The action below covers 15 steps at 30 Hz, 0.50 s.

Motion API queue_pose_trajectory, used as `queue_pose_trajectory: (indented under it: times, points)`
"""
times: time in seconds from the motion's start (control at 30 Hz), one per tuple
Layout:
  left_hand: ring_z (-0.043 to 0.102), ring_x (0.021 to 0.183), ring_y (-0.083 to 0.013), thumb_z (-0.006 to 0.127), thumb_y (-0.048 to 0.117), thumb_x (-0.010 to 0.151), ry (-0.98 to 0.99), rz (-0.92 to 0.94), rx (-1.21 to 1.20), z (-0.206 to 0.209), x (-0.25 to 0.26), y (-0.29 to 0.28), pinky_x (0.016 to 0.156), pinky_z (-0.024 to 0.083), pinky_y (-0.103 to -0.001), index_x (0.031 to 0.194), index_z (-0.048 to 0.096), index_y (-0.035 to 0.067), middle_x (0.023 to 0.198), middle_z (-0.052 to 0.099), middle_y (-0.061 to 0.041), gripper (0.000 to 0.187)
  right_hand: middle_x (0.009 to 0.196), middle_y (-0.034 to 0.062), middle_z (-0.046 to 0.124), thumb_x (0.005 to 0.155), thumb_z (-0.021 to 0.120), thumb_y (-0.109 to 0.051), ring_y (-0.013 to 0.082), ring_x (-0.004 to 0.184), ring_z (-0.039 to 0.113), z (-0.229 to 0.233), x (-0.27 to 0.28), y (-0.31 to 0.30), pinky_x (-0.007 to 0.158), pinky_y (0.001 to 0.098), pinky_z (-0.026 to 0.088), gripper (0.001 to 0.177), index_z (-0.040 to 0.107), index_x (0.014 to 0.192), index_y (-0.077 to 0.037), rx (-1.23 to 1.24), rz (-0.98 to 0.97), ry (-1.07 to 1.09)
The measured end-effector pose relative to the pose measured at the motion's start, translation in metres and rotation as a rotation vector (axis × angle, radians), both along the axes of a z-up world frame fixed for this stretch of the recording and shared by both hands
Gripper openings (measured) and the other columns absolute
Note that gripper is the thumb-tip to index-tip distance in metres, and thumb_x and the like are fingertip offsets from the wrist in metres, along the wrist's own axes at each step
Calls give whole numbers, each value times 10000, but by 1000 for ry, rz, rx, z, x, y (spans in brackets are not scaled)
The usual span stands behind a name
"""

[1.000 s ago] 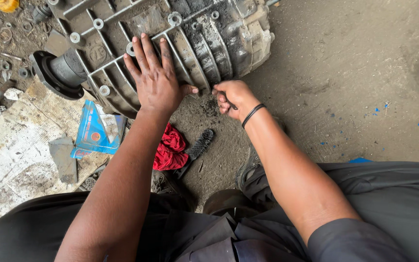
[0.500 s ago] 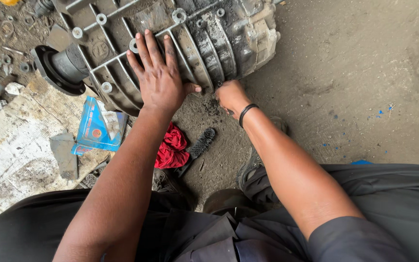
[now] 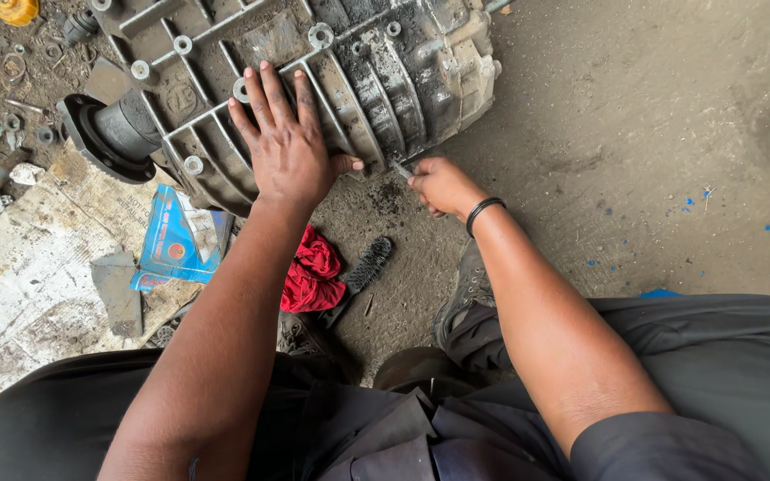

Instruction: The person is cleaning the exterior of a large, dirty engine block using a small metal tool. They are scraping and picking at the surface to remove grime and debris from the cooling fins and crevices. The person works methodically along the side of the engine, occasionally adjusting their grip on the tool.

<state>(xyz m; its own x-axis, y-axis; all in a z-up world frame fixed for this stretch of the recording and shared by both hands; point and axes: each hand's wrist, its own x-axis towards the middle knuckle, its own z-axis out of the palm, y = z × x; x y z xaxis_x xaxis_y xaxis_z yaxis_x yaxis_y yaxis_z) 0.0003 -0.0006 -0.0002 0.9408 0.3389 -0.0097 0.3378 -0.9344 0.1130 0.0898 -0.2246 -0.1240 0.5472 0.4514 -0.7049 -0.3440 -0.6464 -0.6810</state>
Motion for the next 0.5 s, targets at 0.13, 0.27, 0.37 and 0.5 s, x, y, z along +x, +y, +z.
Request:
queue_pose_trajectory:
  times: [0.13, 0.27, 0.37, 0.5]
  points:
    - [55, 1532, -498, 845, 736, 562, -23, -14, 5, 1, -1, 1, 1201, 69, -689, 1609, 272, -17, 1639, 133, -354, 1411, 881, 127, 748, 924, 702, -193, 241, 798, 704, 14, -5, 11, 719, 398, 542, 204, 713, 987, 0, -42, 86, -408]
    - [61, 1529, -501, 857, 722, 544, -41, -12, -14, 0, -1, 1, 1201, 72, -687, 1605, 263, -27, 1634, 134, -357, 1428, 958, 206, 746, 999, 604, -232, 354, 873, 716, 38, -20, 19, 774, 476, 547, 245, 729, 1016, -22, -282, 109, -593]
    - [66, 1532, -505, 862, 716, 551, -65, -16, -23, -1, -2, 1, 1204, 76, -692, 1607, 263, -30, 1637, 141, -354, 1425, 940, 231, 741, 1040, 530, -178, 375, 862, 732, 37, -32, 24, 755, 501, 562, 245, 728, 1082, -41, -405, 164, -748]
    - [71, 1531, -501, 866, 707, 549, -70, -8, -30, -1, -1, 1, 1206, 80, -693, 1602, 268, -21, 1639, 148, -347, 1413, 902, 255, 733, 1031, 542, -188, 426, 845, 721, 17, -39, 29, 745, 537, 550, 246, 747, 1025, -52, -434, 143, -881]
